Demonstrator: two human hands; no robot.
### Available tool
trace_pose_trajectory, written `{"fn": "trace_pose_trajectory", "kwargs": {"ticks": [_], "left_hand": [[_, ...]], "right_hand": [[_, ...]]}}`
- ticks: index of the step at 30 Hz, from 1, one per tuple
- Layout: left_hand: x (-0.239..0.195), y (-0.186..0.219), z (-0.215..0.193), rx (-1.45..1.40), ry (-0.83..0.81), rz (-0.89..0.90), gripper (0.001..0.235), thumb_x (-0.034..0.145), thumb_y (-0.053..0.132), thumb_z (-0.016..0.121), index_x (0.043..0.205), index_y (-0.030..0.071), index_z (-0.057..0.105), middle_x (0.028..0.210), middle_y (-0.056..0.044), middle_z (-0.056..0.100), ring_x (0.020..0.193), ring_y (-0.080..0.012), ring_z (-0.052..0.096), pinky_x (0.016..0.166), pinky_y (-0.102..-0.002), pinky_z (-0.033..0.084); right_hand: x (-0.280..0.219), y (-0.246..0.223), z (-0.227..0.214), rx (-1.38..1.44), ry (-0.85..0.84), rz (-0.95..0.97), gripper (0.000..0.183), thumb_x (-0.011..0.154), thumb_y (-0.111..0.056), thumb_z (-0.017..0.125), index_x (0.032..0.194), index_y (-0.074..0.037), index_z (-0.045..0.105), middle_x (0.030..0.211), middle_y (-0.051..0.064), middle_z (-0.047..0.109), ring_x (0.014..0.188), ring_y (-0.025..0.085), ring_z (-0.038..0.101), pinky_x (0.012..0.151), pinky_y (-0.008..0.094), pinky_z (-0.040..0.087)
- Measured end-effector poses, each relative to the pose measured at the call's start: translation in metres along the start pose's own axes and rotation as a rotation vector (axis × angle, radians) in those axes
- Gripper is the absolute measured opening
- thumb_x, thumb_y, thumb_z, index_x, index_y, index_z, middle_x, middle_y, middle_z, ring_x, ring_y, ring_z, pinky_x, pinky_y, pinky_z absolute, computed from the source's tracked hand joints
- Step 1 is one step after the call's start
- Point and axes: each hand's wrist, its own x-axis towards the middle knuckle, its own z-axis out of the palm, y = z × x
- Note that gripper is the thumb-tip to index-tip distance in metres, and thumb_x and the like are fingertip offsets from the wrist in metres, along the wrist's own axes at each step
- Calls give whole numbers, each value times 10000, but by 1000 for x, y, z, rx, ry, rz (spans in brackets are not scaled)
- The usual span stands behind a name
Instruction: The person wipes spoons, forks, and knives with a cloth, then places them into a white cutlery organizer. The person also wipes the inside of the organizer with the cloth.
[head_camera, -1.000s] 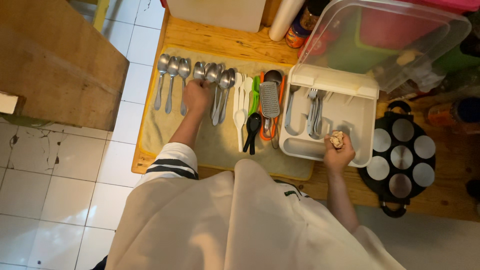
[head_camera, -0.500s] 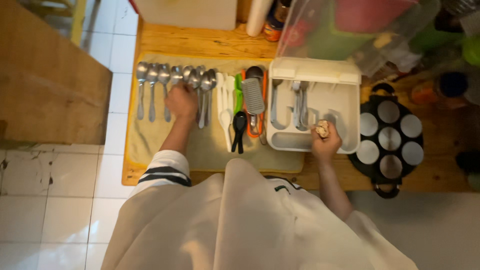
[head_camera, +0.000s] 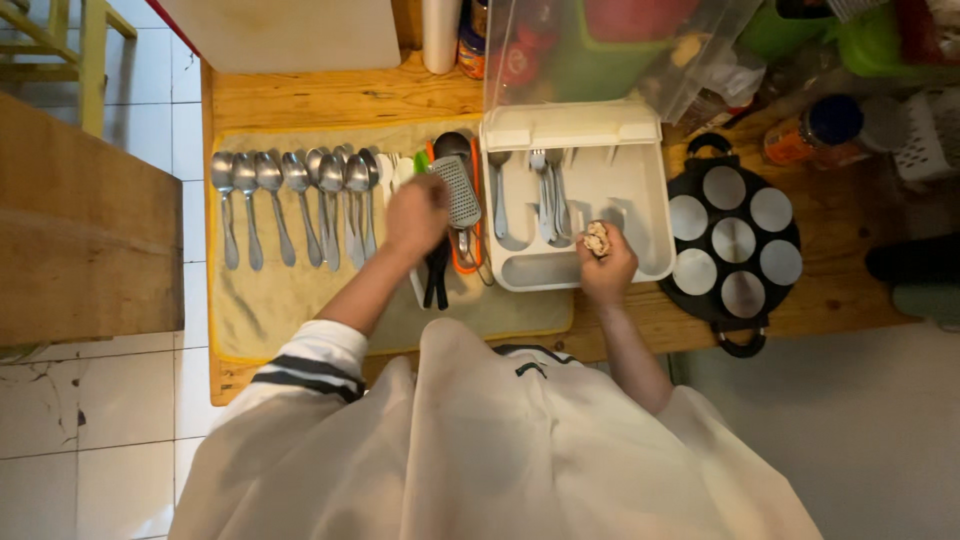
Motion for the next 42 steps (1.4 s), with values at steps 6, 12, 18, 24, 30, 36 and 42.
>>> {"fn": "trace_pose_trajectory", "kwargs": {"ticks": [6, 12, 18, 24, 30, 36, 42], "left_hand": [[15, 39, 96, 495, 5, 407, 93, 797, 262, 729, 755, 179, 740, 685, -54, 691, 699, -307, 748, 739, -446, 538], [50, 49, 135, 834, 47, 439, 88, 846, 135, 700, 819, 106, 779, 841, -138, 703, 840, -338, 680, 834, -512, 388], [49, 59, 138, 868, -161, 390, 185, 938, 125, 571, 908, 110, 752, 877, -111, 703, 875, -298, 652, 879, -543, 353], [43, 75, 119, 732, -207, 236, 169, 914, 177, 610, 909, 96, 759, 887, -106, 727, 873, -295, 666, 846, -514, 359], [26, 89, 91, 392, -243, 23, 176, 840, 146, 627, 828, 66, 783, 802, -143, 758, 792, -344, 750, 631, -444, 485], [25, 85, 86, 328, -249, 30, 142, 852, 137, 679, 873, 56, 794, 870, -188, 777, 881, -405, 770, 689, -487, 616], [25, 83, 117, 380, -221, 144, 79, 805, 84, 706, 809, 60, 781, 789, -174, 760, 806, -391, 770, 636, -470, 617]], "right_hand": [[0, -10, -5, -54, -1, -68, 329, 775, -81, 877, 1082, -74, 760, 893, 192, 747, 880, 414, 732, 772, 483, 575], [-2, -17, -8, -78, -24, -117, 334, 774, -84, 860, 1087, -90, 743, 864, 193, 735, 849, 438, 722, 752, 508, 565], [-5, -16, -8, -121, -12, -135, 357, 770, -114, 859, 1104, -110, 735, 874, 174, 736, 857, 415, 729, 758, 494, 572], [-3, -18, -9, -125, -21, -118, 324, 796, -155, 850, 1097, -125, 733, 879, 159, 734, 859, 401, 730, 772, 474, 573], [-2, -13, -3, -141, 9, -132, 340, 784, -155, 868, 1097, -122, 737, 886, 146, 738, 867, 385, 735, 779, 463, 579], [-3, -17, -9, -105, -40, -132, 341, 779, -95, 843, 1100, -96, 728, 915, 184, 728, 899, 429, 721, 797, 498, 566], [-3, -14, -7, -114, -29, -97, 338, 795, -146, 844, 1114, -127, 735, 941, 147, 740, 924, 386, 727, 817, 464, 568]]}}
